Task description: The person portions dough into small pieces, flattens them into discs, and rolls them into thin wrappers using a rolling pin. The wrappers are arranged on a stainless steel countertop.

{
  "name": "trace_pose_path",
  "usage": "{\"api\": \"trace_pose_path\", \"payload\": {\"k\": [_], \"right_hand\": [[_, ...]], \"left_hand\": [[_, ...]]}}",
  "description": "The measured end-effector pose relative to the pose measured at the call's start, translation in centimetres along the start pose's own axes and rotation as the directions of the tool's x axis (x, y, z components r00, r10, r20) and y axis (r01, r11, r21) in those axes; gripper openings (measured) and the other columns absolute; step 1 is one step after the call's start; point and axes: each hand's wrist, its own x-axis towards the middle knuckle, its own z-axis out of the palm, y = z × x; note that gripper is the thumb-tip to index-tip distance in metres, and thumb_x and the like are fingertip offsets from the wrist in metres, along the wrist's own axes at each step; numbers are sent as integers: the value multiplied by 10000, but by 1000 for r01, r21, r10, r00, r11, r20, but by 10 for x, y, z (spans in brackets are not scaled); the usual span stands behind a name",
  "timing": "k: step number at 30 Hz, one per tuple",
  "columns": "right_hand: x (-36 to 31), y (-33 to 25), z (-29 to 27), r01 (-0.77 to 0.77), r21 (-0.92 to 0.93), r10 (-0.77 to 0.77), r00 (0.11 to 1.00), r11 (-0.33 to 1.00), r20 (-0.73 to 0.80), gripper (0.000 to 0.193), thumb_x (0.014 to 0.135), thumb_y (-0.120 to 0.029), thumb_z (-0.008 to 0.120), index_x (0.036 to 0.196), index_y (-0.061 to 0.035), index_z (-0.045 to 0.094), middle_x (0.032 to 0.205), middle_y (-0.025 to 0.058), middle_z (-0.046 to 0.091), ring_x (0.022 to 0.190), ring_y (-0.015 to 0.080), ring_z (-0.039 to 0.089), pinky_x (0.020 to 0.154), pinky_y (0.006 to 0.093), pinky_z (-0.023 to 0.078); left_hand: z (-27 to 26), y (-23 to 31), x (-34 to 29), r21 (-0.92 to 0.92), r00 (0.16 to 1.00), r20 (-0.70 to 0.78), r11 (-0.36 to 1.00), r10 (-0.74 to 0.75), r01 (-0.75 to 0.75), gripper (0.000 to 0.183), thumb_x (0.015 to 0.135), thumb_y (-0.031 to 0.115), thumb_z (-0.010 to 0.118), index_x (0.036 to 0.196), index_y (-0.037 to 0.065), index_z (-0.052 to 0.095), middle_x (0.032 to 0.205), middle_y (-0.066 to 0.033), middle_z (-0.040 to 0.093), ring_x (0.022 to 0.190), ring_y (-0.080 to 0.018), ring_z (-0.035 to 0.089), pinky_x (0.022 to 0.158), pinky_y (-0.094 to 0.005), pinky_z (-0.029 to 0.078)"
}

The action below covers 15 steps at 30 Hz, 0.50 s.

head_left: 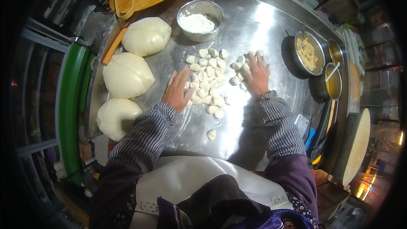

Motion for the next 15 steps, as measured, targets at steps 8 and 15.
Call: {"api": "trace_pose_path", "payload": {"k": [8,15], "right_hand": [[-50,-69,35,337,-18,-337,941,941,5,701,878,-541,546,1460,-192,370,1543,138,281,1420,411,220,1123,656,118],[-147,-101,8,724,100,-715,633,683,296,681,854,-410,624,1452,-201,374,1556,76,272,1445,303,218,1145,633,111]], "left_hand": [[5,-4,-1,-27,999,-31,1000,-17,16,689,890,259,595,1455,12,287,1466,-217,361,1346,-389,346,1168,-461,219],[16,-19,-2,-136,992,-120,989,42,-58,724,867,205,632,1463,7,270,1472,-224,345,1365,-375,326,1150,-439,245]]}}
